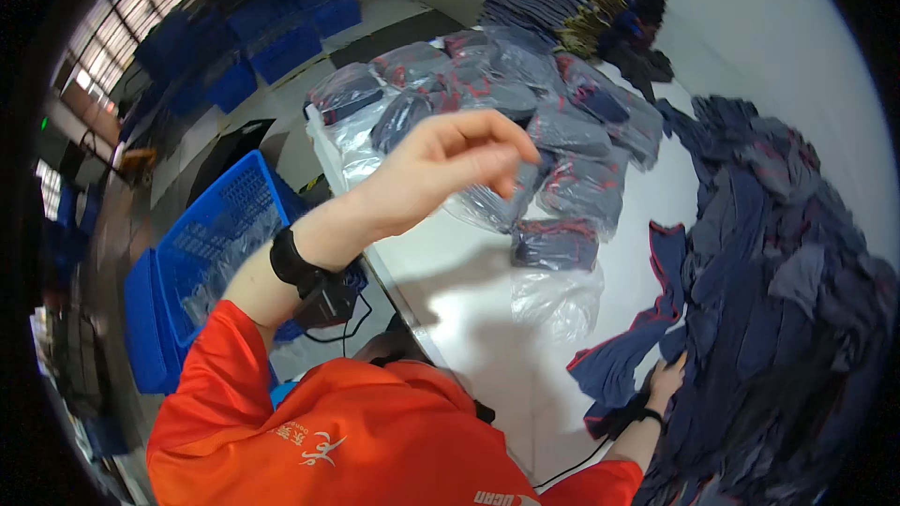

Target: Sorts fabric parts, unfolds and inspects them, places them inside transparent plastic bags, and organizes them inside a blue plastic basket.

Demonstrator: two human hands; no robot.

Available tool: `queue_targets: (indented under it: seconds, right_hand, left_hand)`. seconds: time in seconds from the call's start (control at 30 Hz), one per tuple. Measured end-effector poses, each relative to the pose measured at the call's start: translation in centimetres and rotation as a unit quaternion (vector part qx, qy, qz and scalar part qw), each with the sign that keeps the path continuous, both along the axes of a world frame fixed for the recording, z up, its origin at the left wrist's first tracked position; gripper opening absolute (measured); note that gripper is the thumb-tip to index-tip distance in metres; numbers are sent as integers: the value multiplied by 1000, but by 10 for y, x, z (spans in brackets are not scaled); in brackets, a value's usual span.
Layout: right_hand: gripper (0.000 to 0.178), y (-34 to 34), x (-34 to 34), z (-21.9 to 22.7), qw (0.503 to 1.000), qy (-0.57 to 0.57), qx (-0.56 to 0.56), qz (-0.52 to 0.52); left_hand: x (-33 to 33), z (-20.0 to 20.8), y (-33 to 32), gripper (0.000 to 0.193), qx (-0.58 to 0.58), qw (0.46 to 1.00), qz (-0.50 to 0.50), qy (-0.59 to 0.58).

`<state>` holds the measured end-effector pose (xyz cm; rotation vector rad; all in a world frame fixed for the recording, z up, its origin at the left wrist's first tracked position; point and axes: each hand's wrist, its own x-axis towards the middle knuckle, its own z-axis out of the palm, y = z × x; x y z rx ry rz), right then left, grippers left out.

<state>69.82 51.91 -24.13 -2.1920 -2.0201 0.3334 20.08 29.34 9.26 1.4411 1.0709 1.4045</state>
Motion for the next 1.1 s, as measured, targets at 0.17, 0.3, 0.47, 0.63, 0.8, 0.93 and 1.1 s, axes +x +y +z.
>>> queue_targets:
  seconds: [0.17,0.3,0.47,0.63,0.8,0.93,1.1]
  right_hand:
    - [44,3,1,-6,991,-122,62,-10]
    - [39,21,7,-9,990,-74,118,28]
    - [29,38,8,-7,993,-91,64,37]
    - [29,24,-1,21,979,-101,171,37]
    - [32,55,43,29,936,264,231,3]
    - [20,20,-4,83,951,26,302,57]
    - [17,-86,-42,92,487,840,199,-136]
  left_hand:
    - [-22,-12,-11,16,-65,921,106,-370]
    - [-26,-5,-17,13,0,790,12,-613]
    - [-19,6,-30,20,131,772,-113,-611]
    - [-7,17,-53,40,201,772,-42,-602]
    - [-8,14,-61,51,191,755,-93,-620]
    - [-17,-9,-57,49,157,791,-96,-583]
    - [-57,-75,-90,47,68,831,-68,-548]
